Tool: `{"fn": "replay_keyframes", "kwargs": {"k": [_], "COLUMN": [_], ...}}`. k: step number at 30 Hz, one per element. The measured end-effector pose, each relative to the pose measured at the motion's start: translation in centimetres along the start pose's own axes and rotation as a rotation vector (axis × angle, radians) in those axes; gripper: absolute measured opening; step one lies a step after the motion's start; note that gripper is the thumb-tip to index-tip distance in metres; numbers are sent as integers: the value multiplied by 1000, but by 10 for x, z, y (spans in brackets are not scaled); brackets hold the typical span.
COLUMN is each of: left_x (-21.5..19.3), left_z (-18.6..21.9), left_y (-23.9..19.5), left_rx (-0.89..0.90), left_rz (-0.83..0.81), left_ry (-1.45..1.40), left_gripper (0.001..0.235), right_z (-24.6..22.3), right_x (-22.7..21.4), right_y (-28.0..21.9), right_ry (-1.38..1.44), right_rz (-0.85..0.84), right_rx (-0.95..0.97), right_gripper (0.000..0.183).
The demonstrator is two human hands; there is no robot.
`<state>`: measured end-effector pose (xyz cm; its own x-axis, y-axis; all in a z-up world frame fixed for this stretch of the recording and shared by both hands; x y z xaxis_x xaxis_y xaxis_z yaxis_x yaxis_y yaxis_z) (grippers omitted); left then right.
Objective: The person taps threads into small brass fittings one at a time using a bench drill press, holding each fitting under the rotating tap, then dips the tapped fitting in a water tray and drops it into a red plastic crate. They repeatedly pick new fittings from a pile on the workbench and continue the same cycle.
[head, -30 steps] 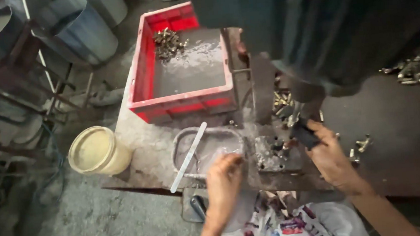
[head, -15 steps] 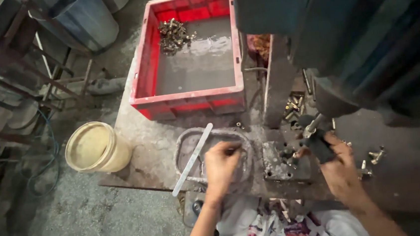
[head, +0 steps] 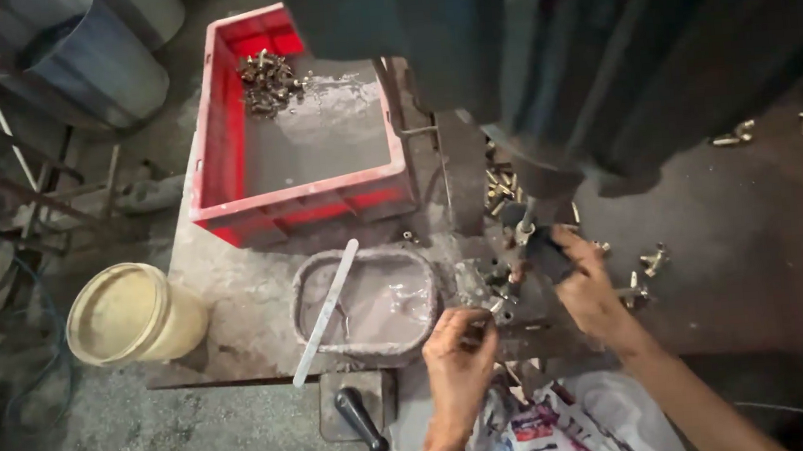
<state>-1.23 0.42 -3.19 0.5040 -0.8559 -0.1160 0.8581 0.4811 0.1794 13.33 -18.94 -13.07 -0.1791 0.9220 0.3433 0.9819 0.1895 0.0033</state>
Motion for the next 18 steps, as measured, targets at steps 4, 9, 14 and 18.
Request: {"fn": "replay_keyframes", "kwargs": {"k": [4, 9, 14, 18], "left_x": [10, 22, 16, 33], "left_z": [3, 1, 29, 10], "left_y": [2, 18, 42, 55], "left_rx": [190, 254, 329, 506], "left_rz": [-5, -82, -88, -205], "left_ry": [168, 294, 419, 644], "left_gripper": [14, 14, 19, 37], "right_z": [-41, -48, -42, -38], "right_x": [34, 48, 39, 39], "right_y": [-15, -11, -7, 0], "right_ry": [-80, -166, -114, -109], "right_rz": [-29, -81, -101, -106], "right_rx": [-123, -110, -167, -67], "right_gripper": [46, 38, 44, 55]}}
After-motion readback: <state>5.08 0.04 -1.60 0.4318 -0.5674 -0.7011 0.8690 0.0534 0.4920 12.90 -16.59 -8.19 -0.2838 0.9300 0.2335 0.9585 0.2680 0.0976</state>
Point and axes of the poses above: each hand's wrist, its own y-axis towards the middle knuckle, its own x-axis out of the palm, z = x × y, the point moved 4 cm from there along y, towards the middle knuckle, and after that the axes turned 4 degrees about z, right-handed, at the moved point
